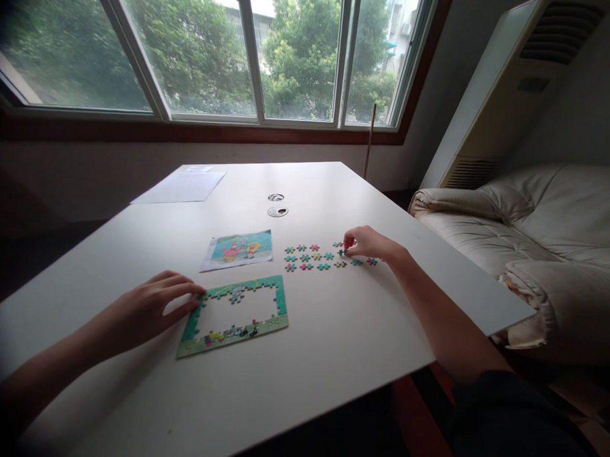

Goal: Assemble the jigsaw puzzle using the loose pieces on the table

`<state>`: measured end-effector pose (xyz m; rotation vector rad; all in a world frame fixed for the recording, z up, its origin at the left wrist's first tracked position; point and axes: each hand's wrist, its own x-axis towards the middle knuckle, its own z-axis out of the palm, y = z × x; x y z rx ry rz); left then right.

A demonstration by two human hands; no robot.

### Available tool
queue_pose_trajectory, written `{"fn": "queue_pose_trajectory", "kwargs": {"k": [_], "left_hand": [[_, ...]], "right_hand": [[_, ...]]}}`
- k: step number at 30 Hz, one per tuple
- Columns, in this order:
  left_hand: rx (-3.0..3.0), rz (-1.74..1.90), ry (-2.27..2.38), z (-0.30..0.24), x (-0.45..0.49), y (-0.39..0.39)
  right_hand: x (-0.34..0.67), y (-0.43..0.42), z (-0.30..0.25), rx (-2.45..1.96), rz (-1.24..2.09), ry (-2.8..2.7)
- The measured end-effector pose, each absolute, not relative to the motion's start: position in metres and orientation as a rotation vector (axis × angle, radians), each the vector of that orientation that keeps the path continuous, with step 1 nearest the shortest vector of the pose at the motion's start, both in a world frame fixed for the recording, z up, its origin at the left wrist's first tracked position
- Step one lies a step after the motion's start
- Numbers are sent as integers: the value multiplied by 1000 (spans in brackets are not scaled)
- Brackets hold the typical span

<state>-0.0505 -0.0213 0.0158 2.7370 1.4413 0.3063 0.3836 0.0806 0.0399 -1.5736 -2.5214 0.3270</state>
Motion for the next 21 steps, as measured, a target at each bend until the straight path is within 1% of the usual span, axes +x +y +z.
{"fn": "queue_pose_trajectory", "kwargs": {"k": [4, 7, 10, 14, 21], "left_hand": [[2722, 359, 1420, 15, -51, -20], [2721, 423, 1400, 15, -47, -20], [2670, 550, 1352, 18, -33, -26], [2475, 708, 1232, 26, -2, -40], [2175, 812, 1301, 34, 33, -45]], "right_hand": [[379, 74, 43, -1526, 335, -2477], [365, 65, 47, -1359, 419, -2376], [341, 52, 50, -1150, 584, -2297], [300, 33, 49, -894, 910, -2265], [250, 7, 36, -688, 1257, -2136]]}}
